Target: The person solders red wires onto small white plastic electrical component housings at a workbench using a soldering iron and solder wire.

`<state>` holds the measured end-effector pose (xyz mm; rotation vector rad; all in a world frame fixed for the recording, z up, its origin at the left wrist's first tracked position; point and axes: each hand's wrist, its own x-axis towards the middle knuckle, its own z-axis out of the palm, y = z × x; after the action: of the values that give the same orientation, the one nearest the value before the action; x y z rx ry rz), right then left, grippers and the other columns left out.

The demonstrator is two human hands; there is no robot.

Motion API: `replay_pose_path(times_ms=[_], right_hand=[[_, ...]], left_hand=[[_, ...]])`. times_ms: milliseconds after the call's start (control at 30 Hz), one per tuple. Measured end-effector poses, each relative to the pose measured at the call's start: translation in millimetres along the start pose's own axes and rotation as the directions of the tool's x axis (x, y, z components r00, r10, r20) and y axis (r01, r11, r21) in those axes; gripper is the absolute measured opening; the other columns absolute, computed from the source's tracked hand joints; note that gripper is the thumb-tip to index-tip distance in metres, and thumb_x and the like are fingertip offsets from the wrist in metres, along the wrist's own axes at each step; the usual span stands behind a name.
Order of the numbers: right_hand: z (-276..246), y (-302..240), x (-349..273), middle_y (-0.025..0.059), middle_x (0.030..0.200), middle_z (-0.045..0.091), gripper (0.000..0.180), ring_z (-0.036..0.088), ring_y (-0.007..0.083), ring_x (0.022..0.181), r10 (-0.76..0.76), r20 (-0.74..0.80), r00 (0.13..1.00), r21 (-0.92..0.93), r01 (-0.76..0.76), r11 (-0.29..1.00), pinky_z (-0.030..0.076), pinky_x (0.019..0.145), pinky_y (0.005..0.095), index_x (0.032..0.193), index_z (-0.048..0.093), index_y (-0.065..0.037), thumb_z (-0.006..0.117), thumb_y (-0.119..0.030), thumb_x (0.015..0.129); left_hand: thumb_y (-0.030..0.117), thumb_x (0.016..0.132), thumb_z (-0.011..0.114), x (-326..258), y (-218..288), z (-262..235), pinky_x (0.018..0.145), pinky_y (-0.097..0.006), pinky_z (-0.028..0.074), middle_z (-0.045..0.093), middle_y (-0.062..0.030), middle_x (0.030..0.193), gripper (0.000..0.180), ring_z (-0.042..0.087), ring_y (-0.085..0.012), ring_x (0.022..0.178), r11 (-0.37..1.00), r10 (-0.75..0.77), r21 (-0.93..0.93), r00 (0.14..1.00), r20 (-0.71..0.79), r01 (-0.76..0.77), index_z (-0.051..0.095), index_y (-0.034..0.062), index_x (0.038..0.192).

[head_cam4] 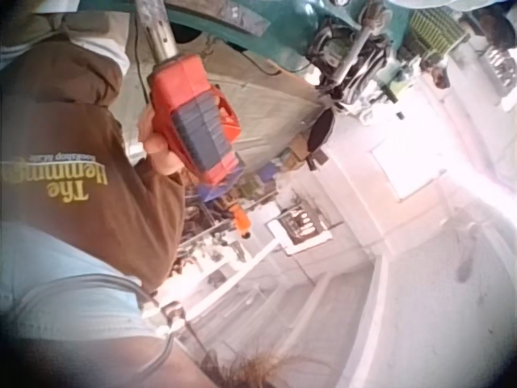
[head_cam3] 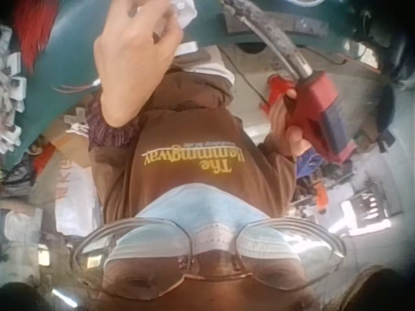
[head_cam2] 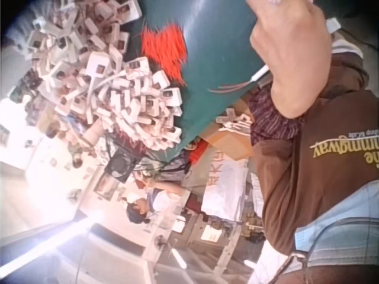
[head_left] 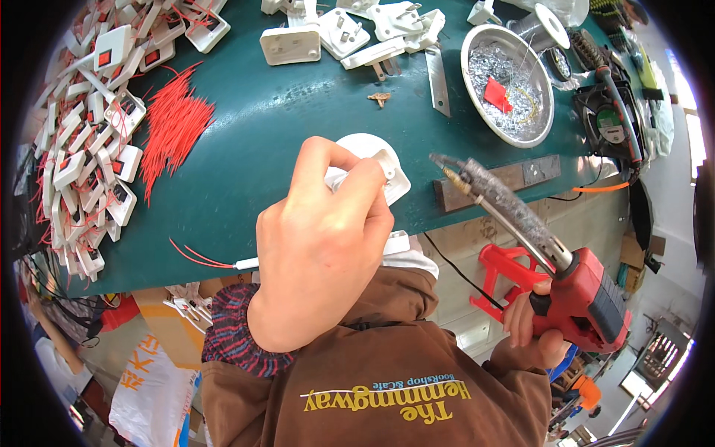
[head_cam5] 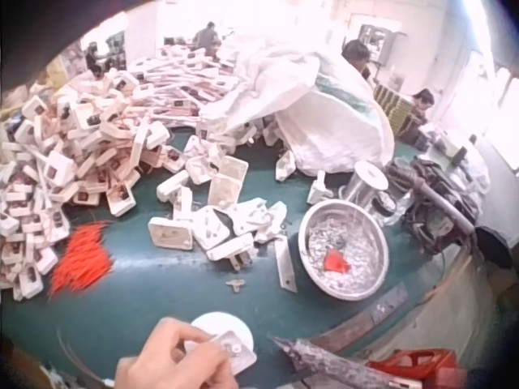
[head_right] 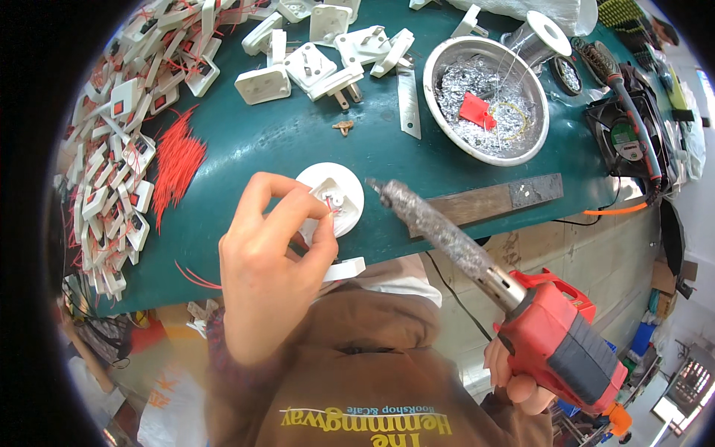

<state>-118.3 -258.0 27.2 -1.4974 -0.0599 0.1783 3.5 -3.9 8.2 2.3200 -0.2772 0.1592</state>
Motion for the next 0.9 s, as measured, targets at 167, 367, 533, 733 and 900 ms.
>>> replay_pose_path(times_ms=[167, 367, 533, 733, 900], right_hand=[[3.6, 4.8, 28.3, 0.0009, 0.054, 0.049, 0.059, 0.05, 0.0121, 0.047, -0.216, -0.1, 0.971, -0.298, 0.178, 0.938, 0.043, 0.05, 0.0273, 0.128, 0.038, 0.005, 0.06, -0.032, 0.087], [49.4, -22.8, 95.5, 0.0059, 0.069, 0.059, 0.028, 0.055, 0.0108, 0.058, -0.443, -0.243, 0.863, -0.703, 0.158, 0.693, 0.046, 0.059, 0.0235, 0.11, 0.055, 0.01, 0.058, 0.006, 0.082], [62.8, -18.4, 179.3, 0.0108, 0.091, 0.066, 0.052, 0.066, 0.0162, 0.078, -0.675, 0.089, 0.732, -0.788, 0.466, 0.403, 0.051, 0.072, 0.0271, 0.114, 0.057, -0.002, 0.073, 0.005, 0.065], [71.7, 26.2, 228.5, 0.0127, 0.091, 0.064, 0.063, 0.063, 0.0282, 0.073, -0.756, 0.336, 0.562, -0.839, 0.543, 0.031, 0.05, 0.064, 0.0366, 0.117, 0.054, -0.006, 0.064, 0.003, 0.056], [69.5, 29.7, 239.7, 0.0112, 0.087, 0.062, 0.066, 0.061, 0.0277, 0.071, -0.748, 0.391, 0.536, -0.834, 0.551, -0.041, 0.049, 0.061, 0.0356, 0.116, 0.054, -0.006, 0.067, 0.0, 0.051]], left_hand=[[-0.001, 0.07, 0.065, -2.7, -5.8, 2.2, 0.041, -0.033, 0.044, 0.054, -0.0072, 0.086, 0.011, 0.055, -0.0218, 0.047, 0.998, 0.068, 0.011, 0.997, -0.036, -0.067, 0.06, 0.0055, 0.077], [0.0, 0.07, 0.065, -5.1, -7.8, 3.7, 0.041, -0.033, 0.045, 0.055, -0.0087, 0.087, 0.01, 0.056, -0.023, 0.046, 0.994, 0.111, 0.014, 0.992, -0.066, -0.111, 0.059, 0.0045, 0.076], [0.002, 0.073, 0.063, -6.9, -10.2, 3.1, 0.046, -0.04, 0.048, 0.058, -0.0129, 0.092, 0.008, 0.06, -0.0321, 0.053, 0.994, 0.091, -0.047, 0.993, -0.07, -0.094, 0.057, 0.0026, 0.078], [0.002, 0.075, 0.066, -4.4, -14.9, 2.6, 0.054, -0.035, 0.049, 0.062, -0.0113, 0.087, 0.01, 0.061, -0.0276, 0.064, 0.981, 0.043, -0.185, 0.998, -0.047, -0.051, 0.058, 0.0012, 0.081], [0.0, 0.076, 0.065, -3.8, -17.7, 0.3, 0.059, -0.033, 0.049, 0.062, -0.0108, 0.082, 0.009, 0.06, -0.0249, 0.067, 0.967, 0.075, -0.243, 0.997, -0.006, -0.074, 0.057, -0.0004, 0.081]])
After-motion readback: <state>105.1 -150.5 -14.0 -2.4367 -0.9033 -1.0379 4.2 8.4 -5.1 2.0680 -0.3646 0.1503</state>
